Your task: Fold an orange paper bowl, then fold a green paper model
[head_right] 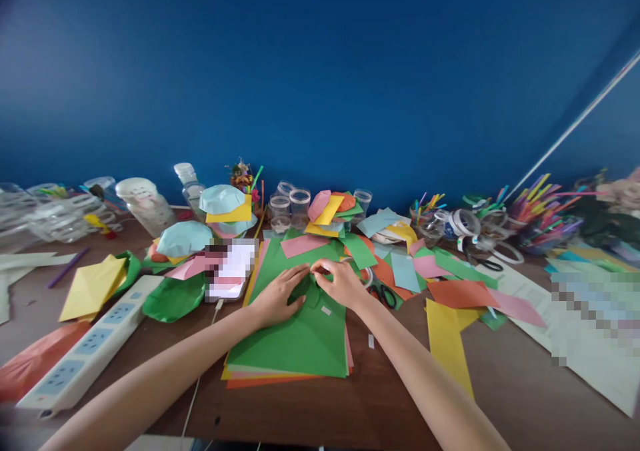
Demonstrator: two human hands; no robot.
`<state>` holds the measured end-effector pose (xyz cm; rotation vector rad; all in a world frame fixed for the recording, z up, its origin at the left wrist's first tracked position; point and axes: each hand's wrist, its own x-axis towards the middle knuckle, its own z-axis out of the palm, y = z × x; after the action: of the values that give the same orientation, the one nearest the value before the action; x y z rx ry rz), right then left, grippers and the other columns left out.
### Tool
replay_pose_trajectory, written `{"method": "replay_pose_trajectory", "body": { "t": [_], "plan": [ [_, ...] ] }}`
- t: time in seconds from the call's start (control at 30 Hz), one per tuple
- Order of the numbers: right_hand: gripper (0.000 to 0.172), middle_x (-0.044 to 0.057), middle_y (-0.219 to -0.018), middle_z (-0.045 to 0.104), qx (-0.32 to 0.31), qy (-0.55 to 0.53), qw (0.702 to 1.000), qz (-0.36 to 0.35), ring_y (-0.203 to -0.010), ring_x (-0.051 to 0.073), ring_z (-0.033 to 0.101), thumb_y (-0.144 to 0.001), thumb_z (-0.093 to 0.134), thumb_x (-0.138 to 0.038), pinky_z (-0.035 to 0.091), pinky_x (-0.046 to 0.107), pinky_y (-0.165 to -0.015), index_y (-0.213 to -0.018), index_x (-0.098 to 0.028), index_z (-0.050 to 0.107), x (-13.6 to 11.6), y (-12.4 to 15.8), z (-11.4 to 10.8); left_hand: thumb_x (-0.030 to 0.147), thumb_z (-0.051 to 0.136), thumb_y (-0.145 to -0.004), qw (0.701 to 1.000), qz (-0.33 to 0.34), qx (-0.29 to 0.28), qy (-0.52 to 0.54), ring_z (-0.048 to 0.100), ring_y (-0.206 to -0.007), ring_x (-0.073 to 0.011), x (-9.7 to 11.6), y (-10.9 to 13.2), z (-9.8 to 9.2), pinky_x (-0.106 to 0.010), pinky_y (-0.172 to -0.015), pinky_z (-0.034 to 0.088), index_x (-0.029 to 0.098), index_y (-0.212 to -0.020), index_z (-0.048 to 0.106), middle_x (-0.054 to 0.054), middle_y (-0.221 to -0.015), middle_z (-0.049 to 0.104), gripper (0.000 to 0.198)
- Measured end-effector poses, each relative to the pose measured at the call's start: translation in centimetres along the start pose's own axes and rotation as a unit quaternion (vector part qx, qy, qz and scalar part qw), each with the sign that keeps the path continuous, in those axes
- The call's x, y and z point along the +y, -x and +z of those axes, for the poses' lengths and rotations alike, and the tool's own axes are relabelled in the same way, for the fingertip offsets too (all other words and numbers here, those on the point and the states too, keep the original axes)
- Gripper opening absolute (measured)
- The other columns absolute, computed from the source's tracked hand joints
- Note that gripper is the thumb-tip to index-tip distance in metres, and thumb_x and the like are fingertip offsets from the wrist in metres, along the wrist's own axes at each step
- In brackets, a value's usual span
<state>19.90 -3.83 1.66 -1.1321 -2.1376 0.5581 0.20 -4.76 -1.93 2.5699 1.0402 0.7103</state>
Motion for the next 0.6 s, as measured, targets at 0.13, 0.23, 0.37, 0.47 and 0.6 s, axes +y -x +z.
{"method": "replay_pose_trajectory", "body": {
  "t": [0.13, 0.23, 0.37, 0.47, 0.6],
  "plan": [
    [0.016, 0.001, -0.091, 0.067, -0.005, -0.009, 1.000, 0.000, -0.084, 0.015, 0.062, -0.082, 0.049, -0.022, 0.047, 0.026, -0.077, -0.092, -0.022, 0.061, 0.30, 0.06, 0.14, 0.022, 0.052, -0.078, 1.000, -0.009, 0.001, 0.006, 0.042, -0.120, -0.0236, 0.07, -0.03, -0.10, -0.040, -0.103, 0.035, 0.017, -0.133, 0.035, -0.009, -0.134, 0.044, 0.057],
    [0.019, 0.002, -0.093, 0.067, -0.006, -0.004, 1.000, -0.001, -0.086, 0.016, 0.061, -0.081, 0.049, -0.022, 0.047, 0.027, -0.080, -0.096, -0.022, 0.061, 0.59, 0.11, 0.05, 0.021, 0.052, -0.078, 1.000, -0.014, 0.007, 0.008, 0.042, -0.119, -0.0233, 0.14, 0.04, -0.14, -0.039, -0.101, 0.037, 0.017, -0.133, 0.035, -0.009, -0.133, 0.045, 0.057],
    [0.025, 0.002, -0.098, 0.066, 0.008, 0.023, 1.000, -0.011, -0.093, 0.018, 0.059, -0.077, 0.052, -0.018, 0.044, 0.031, -0.086, -0.100, -0.022, 0.061, 0.80, 0.17, -0.21, 0.022, 0.051, -0.079, 1.000, -0.019, 0.008, 0.009, 0.042, -0.120, -0.0236, 0.09, 0.20, -0.09, -0.040, -0.101, 0.038, 0.019, -0.135, 0.033, -0.009, -0.134, 0.043, 0.059],
    [0.027, 0.002, -0.097, 0.066, -0.011, -0.004, 1.000, -0.019, -0.091, 0.017, 0.060, -0.075, 0.052, -0.017, 0.045, 0.030, -0.085, -0.100, -0.022, 0.060, 0.71, 0.23, -0.23, 0.022, 0.052, -0.078, 1.000, -0.025, 0.005, 0.014, 0.041, -0.121, -0.0240, -0.03, 0.27, 0.00, -0.040, -0.101, 0.037, 0.019, -0.135, 0.032, -0.009, -0.135, 0.043, 0.060],
    [0.028, 0.002, -0.095, 0.066, -0.050, -0.056, 0.997, -0.001, -0.085, 0.016, 0.062, -0.074, 0.052, -0.016, 0.048, 0.029, -0.080, -0.101, -0.021, 0.059, 0.59, 0.37, -0.04, 0.021, 0.053, -0.077, 0.999, -0.029, 0.012, 0.017, 0.041, -0.122, -0.0240, -0.10, 0.25, 0.12, -0.041, -0.103, 0.036, 0.019, -0.135, 0.032, -0.009, -0.135, 0.043, 0.061]
  ]
}}
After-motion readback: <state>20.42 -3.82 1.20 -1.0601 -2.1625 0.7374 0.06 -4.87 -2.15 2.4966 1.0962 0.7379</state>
